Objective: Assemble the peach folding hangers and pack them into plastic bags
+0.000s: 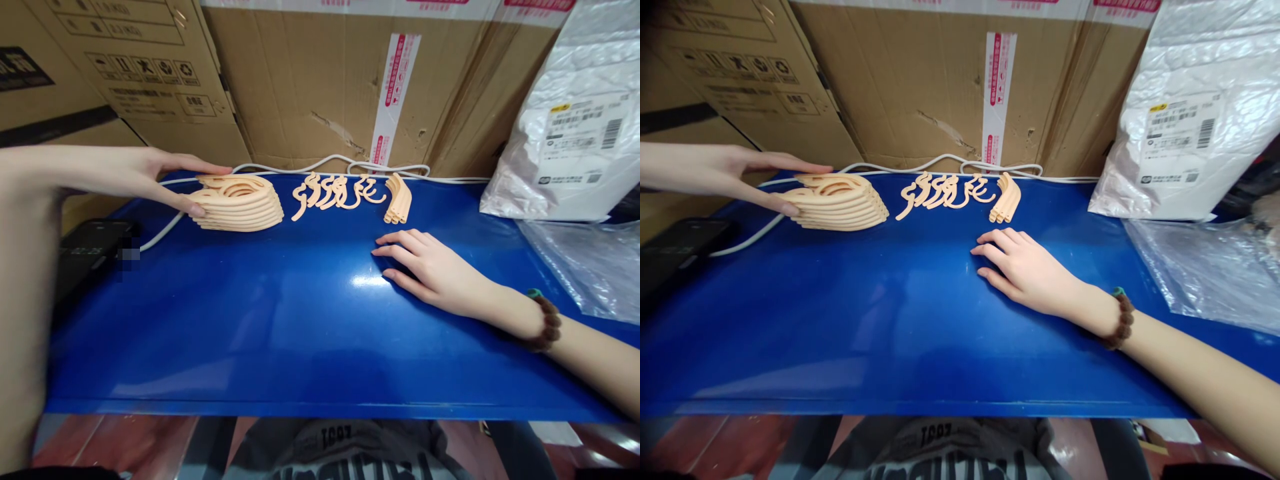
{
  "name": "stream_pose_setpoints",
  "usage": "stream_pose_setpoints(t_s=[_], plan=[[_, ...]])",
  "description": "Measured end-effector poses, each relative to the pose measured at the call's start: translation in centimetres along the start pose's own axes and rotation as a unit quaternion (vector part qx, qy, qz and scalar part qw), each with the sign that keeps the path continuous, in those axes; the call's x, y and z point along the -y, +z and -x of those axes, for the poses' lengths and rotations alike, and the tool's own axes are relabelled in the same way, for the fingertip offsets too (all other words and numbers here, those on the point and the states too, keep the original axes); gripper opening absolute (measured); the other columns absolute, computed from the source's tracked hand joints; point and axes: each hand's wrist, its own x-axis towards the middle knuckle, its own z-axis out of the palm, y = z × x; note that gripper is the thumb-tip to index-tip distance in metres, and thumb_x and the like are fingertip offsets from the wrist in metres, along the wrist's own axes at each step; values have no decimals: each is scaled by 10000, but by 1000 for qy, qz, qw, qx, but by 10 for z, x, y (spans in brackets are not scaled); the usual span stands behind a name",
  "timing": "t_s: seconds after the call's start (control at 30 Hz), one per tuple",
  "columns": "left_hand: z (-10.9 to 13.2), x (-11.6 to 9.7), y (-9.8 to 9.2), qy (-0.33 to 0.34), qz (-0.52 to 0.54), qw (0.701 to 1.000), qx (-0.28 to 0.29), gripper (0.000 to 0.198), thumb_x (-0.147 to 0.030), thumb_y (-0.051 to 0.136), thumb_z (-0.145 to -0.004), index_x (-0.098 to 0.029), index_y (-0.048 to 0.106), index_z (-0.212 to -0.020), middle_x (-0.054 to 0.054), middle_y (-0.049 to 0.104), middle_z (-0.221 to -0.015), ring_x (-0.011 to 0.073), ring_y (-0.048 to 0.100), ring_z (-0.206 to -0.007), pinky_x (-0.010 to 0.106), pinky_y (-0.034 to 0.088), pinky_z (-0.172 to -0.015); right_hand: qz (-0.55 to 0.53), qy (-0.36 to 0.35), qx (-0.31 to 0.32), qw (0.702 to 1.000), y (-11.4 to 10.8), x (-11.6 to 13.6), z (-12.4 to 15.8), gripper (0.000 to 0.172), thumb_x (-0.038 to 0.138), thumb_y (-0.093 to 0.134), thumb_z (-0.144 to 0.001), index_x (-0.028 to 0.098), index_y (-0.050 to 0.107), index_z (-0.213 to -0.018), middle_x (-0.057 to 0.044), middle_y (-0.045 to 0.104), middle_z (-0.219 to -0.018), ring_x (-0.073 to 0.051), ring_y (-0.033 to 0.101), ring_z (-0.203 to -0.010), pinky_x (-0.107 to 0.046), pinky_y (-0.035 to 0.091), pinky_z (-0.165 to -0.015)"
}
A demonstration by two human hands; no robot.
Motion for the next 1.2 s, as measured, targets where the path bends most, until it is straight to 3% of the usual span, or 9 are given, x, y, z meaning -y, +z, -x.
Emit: stream_pose_setpoints(t_s=[0.37, 0.47, 0.57, 0.67, 0.77, 0.9, 1.03, 1.13, 1.2], plan=[[-5, 10, 4, 93, -19, 994, -51, 1004, -823, 709, -661, -272, 488, -1471, 30, 619, -1423, 276, 629, -1171, 608, 450, -1058, -3, 6, 8, 1000, -3, 2, -1, 350, 368, 435, -1037, 171, 615, -1264, -162, 622, -1323, -291, 605, -1159, -477, 486, -949], [2, -25, 1, 74, 15, 992, -97, 1074, -864, 710, -592, -263, 513, -1460, 32, 631, -1403, 309, 615, -1179, 640, 414, -1077, -2, 5, 8, 1000, -2, 2, -1, 353, 365, 436, -1036, 168, 614, -1269, -163, 620, -1320, -291, 604, -1161, -469, 481, -956], [12, -89, 7, 90, 80, 959, -256, 804, -709, 656, -818, -230, 519, -1449, 26, 568, -1460, 271, 545, -1299, 494, 364, -1164, -3, 4, 10, 1000, -2, 2, -1, 358, 364, 437, -1035, 158, 613, -1268, -165, 615, -1322, -288, 604, -1150, -463, 484, -953], [15, -147, 30, 178, 95, 927, -315, 543, -541, 614, -938, -200, 584, -1359, 48, 611, -1371, 215, 543, -1296, 380, 386, -1163, -3, 2, 12, 1000, -3, 2, -1, 367, 364, 426, -1039, 148, 608, -1275, -163, 606, -1330, -284, 599, -1143, -461, 487, -961], [11, -179, 65, 293, 55, 926, -231, 481, -490, 518, -1002, -167, 568, -1354, 100, 584, -1394, 225, 530, -1318, 398, 392, -1165, -3, 3, 13, 1000, -3, 2, -1, 364, 360, 424, -1039, 156, 605, -1279, -161, 608, -1329, -283, 598, -1145, -467, 488, -972], [6, -190, 105, 304, -15, 948, -93, 569, -536, 400, -1035, -197, 452, -1488, 116, 448, -1561, 271, 427, -1433, 451, 371, -1188, -9, 7, 16, 1000, -2, 3, 0, 360, 369, 427, -1036, 177, 600, -1285, -158, 608, -1337, -292, 602, -1153, -480, 485, -982], [5, -192, 117, 307, -47, 947, -87, 591, -539, 337, -1048, -162, 462, -1485, 139, 461, -1548, 285, 462, -1405, 446, 387, -1172, -57, 55, -16, 997, -6, -1, -5, 324, 410, 442, -1027, 190, 634, -1168, -130, 664, -1220, -271, 630, -1103, -427, 498, -951], [5, -192, 117, 309, -55, 944, -104, 575, -521, 337, -1051, -153, 477, -1470, 146, 478, -1530, 287, 480, -1387, 446, 395, -1162, -63, 176, -87, 978, -15, -17, -17, 324, 471, 465, -1003, 204, 647, -996, -93, 710, -986, -247, 660, -884, -379, 508, -793], [5, -193, 118, 309, -58, 943, -107, 569, -514, 339, -1051, -149, 481, -1464, 150, 478, -1528, 288, 481, -1385, 448, 398, -1159, -32, 270, -99, 957, -22, -34, -29, 408, 559, 472, -973, 196, 639, -1051, -89, 715, -903, -249, 646, -775, -371, 485, -704]])
